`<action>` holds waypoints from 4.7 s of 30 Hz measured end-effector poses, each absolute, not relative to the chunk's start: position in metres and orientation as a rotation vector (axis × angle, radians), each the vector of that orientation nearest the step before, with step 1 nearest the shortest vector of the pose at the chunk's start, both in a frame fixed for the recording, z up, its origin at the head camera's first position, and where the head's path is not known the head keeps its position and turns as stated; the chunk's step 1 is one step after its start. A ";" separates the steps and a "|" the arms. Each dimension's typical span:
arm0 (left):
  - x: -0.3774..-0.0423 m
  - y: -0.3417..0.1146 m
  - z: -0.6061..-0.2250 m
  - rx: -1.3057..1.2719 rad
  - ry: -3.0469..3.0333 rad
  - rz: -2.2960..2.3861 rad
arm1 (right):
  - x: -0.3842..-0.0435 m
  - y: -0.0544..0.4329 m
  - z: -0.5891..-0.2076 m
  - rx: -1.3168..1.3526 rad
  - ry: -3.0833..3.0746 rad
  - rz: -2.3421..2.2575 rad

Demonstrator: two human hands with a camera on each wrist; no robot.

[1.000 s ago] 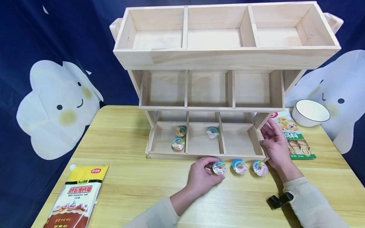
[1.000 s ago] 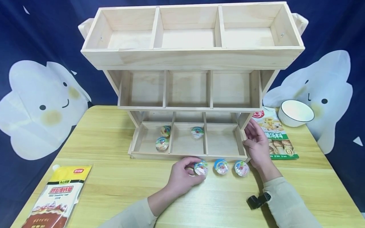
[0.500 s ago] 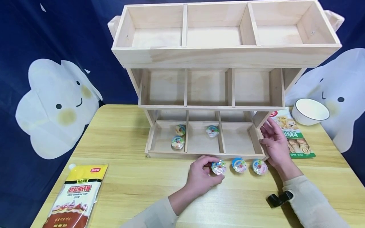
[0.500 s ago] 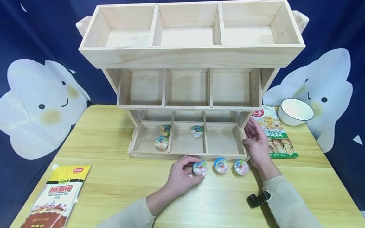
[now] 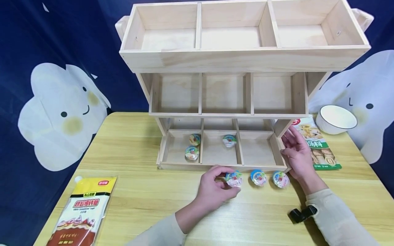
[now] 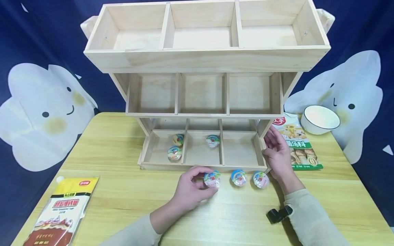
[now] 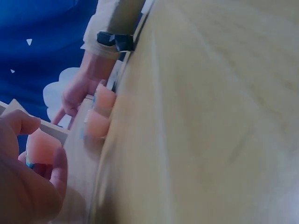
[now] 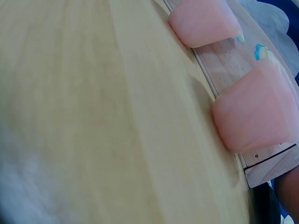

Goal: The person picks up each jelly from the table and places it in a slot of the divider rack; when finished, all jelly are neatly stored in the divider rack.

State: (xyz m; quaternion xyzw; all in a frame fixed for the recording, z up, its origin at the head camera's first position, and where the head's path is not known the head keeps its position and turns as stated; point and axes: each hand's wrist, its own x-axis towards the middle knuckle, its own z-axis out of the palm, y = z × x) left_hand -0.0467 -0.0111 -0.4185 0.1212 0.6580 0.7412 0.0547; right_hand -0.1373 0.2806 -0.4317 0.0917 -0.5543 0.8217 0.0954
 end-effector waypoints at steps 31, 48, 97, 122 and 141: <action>-0.108 -0.022 -0.397 0.278 2.124 2.266 | -0.139 0.280 -0.431 0.284 -1.617 2.446; -0.143 -0.017 -0.397 0.248 2.244 1.881 | -0.137 0.279 -0.430 0.268 -1.622 2.443; -0.162 -0.012 -0.399 0.135 2.218 1.580 | -0.138 0.279 -0.431 0.262 -1.658 2.405; -0.161 -0.009 -0.401 0.114 2.292 1.551 | -0.137 0.281 -0.433 0.279 -1.671 2.388; -0.151 -0.016 -0.400 0.236 2.419 1.598 | -0.137 0.280 -0.433 0.270 -1.681 2.391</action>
